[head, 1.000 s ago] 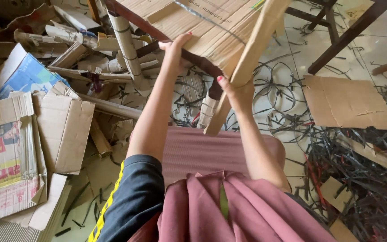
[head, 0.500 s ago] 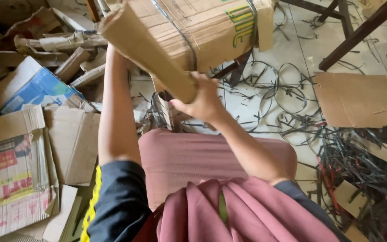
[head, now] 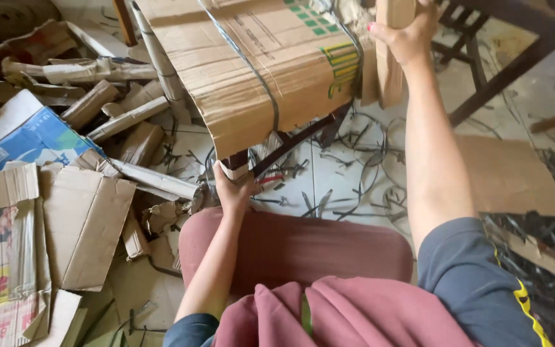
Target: Wrapping a wooden chair leg with cardboard and securing it with plastic ties for shipping
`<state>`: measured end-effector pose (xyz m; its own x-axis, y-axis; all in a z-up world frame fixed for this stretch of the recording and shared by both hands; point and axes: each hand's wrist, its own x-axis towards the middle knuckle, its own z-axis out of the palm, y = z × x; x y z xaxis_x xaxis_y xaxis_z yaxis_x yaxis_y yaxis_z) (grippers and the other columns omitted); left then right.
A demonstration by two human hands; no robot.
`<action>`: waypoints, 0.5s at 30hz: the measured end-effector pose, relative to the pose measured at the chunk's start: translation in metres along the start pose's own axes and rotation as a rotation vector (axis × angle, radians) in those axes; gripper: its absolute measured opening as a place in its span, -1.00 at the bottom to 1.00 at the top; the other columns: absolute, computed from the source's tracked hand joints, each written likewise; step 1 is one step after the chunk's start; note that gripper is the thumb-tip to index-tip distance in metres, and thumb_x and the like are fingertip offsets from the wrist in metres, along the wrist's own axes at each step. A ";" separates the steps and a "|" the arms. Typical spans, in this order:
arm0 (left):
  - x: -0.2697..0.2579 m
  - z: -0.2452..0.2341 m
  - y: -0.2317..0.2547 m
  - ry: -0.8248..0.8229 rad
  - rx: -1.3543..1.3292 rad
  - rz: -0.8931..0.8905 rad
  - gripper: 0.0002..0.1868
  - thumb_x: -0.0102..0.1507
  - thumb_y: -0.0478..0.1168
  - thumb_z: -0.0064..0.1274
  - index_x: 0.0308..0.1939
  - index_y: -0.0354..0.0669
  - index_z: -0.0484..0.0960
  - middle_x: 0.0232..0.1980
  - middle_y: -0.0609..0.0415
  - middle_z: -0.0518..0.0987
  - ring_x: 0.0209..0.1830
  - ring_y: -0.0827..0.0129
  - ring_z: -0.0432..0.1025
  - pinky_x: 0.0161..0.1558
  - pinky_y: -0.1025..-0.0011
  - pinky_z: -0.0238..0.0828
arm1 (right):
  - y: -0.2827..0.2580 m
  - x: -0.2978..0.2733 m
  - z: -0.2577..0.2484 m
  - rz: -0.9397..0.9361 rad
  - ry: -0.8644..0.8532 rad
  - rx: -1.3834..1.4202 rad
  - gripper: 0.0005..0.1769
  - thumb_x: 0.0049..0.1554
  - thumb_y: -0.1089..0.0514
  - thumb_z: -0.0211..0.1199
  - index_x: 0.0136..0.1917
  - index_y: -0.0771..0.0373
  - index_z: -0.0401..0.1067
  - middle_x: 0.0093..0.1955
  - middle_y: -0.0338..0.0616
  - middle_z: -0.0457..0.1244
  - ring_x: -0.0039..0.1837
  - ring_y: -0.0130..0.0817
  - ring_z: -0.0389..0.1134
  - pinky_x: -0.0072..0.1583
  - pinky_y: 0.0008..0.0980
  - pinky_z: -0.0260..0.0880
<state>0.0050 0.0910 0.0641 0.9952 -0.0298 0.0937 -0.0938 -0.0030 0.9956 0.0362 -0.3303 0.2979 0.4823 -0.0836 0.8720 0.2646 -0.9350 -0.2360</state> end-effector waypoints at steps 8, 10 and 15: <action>0.019 0.013 -0.058 0.094 0.090 0.096 -0.27 -0.10 -0.29 0.20 0.17 -0.04 0.38 -0.05 0.03 0.58 -0.17 0.19 0.49 -0.19 0.20 0.49 | 0.017 0.005 -0.006 0.552 -0.233 0.376 -0.45 -0.02 0.00 0.55 0.18 0.16 0.47 0.16 -0.14 0.41 0.19 -0.20 0.50 0.25 -0.22 0.64; 0.024 0.015 -0.058 0.100 0.118 0.107 -0.31 -0.09 -0.26 0.19 0.15 -0.04 0.39 -0.09 0.01 0.59 -0.22 0.16 0.50 -0.24 0.18 0.52 | 0.023 0.014 -0.010 0.476 -0.290 0.464 -0.53 -0.01 0.04 0.52 0.16 0.13 0.53 0.17 -0.19 0.43 0.18 -0.27 0.50 0.25 -0.24 0.62; 0.023 0.015 -0.068 0.077 0.069 0.140 -0.31 -0.10 -0.26 0.25 0.12 -0.06 0.39 -0.11 0.02 0.58 -0.22 0.21 0.47 -0.24 0.22 0.47 | 0.033 0.009 -0.006 0.610 -0.355 0.569 -0.51 -0.08 -0.07 0.51 0.12 0.01 0.54 0.11 -0.39 0.40 0.18 -0.42 0.46 0.19 -0.42 0.59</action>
<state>0.0341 0.0759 -0.0012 0.9712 0.0422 0.2346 -0.2311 -0.0734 0.9702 0.0441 -0.3635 0.3006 0.8783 -0.3092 0.3646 0.2059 -0.4436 -0.8722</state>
